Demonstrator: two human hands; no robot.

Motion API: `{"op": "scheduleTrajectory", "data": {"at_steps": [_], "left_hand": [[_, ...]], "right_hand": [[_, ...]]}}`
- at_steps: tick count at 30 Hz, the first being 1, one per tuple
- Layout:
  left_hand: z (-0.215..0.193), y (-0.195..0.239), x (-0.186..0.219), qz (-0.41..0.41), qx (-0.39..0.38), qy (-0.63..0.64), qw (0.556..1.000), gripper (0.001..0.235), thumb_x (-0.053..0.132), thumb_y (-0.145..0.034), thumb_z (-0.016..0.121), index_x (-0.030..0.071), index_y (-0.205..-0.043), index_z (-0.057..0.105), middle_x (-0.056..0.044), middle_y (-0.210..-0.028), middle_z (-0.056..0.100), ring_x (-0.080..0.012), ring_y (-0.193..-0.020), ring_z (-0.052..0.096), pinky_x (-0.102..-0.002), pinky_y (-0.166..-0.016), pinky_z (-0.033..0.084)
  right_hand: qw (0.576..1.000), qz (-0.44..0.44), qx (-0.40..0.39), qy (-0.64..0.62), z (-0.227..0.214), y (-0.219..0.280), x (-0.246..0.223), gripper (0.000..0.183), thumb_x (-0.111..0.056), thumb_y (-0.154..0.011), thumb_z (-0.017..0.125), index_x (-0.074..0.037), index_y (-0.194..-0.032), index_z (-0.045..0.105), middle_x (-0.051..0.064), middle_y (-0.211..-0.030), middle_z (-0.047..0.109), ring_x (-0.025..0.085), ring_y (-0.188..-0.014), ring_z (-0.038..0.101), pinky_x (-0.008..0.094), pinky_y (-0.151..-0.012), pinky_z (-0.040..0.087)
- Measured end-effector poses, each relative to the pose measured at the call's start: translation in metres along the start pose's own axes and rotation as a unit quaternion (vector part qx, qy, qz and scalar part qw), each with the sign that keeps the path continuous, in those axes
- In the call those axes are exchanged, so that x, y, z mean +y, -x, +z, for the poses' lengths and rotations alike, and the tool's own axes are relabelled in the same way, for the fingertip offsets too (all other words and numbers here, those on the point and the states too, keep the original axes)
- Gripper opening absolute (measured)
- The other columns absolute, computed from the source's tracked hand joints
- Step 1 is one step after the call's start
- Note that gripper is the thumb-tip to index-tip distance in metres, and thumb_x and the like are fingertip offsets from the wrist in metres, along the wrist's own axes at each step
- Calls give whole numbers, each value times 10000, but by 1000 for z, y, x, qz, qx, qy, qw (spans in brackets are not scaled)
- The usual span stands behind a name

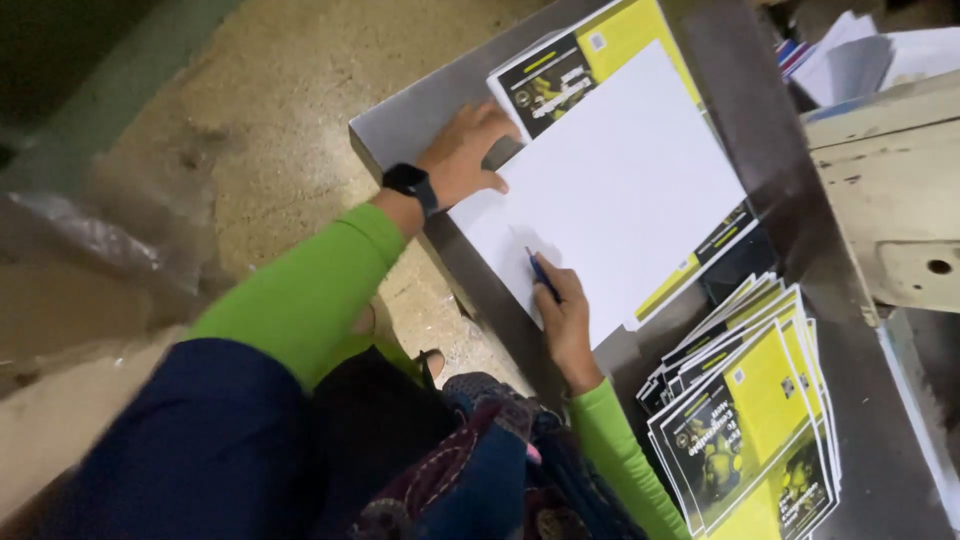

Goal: Manually marking and trimming printed paper sheets using a pen and a small blade

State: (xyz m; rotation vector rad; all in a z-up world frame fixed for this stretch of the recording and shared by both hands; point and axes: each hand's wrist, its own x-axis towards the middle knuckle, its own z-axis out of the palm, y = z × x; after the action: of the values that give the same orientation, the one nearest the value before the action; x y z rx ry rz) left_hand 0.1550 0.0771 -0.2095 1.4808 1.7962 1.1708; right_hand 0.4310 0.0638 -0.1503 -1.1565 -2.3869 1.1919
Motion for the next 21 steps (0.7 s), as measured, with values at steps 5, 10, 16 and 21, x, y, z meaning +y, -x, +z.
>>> {"op": "scheduleTrajectory", "data": {"at_steps": [5, 10, 16, 21], "left_hand": [[-35, 15, -25, 13, -153, -213, 965, 1148, 608, -603, 810, 219, -1531, 258, -112, -1582, -61, -350, -1442, -118, -661, -1120, -87], [-45, 13, -6, -29, -189, -213, 958, 1236, 623, -586, 811, 220, -1556, 159, -100, -1577, -143, -322, -1430, -188, -618, -1119, -124], [-48, 11, -6, -44, -199, -210, 956, 1281, 577, -551, 858, 222, -1558, 150, -108, -1569, -177, -309, -1422, -213, -598, -1119, -129], [-44, 11, -12, -31, -178, -193, 964, 1292, 570, -517, 877, 210, -1552, 192, -117, -1568, -169, -306, -1418, -219, -582, -1103, -164]], "right_hand": [[998, 25, 9, -57, 10, -7, -10, 368, -49, -913, 604, -71, -1279, 623, 42, -962, 564, 186, -883, 517, 301, -755, 377], [999, -15, 36, -15, 38, -27, -39, 239, -91, -868, 696, -91, -1106, 710, 39, -916, 630, 141, -804, 580, 252, -684, 480], [989, -123, 25, 73, 58, -49, -49, 221, -78, -901, 644, -33, -1112, 689, 76, -892, 611, 174, -779, 577, 279, -626, 487], [986, -138, 38, 89, 67, -52, -47, 228, -57, -888, 653, -29, -1111, 694, 58, -845, 562, 170, -741, 543, 286, -596, 455]]}}
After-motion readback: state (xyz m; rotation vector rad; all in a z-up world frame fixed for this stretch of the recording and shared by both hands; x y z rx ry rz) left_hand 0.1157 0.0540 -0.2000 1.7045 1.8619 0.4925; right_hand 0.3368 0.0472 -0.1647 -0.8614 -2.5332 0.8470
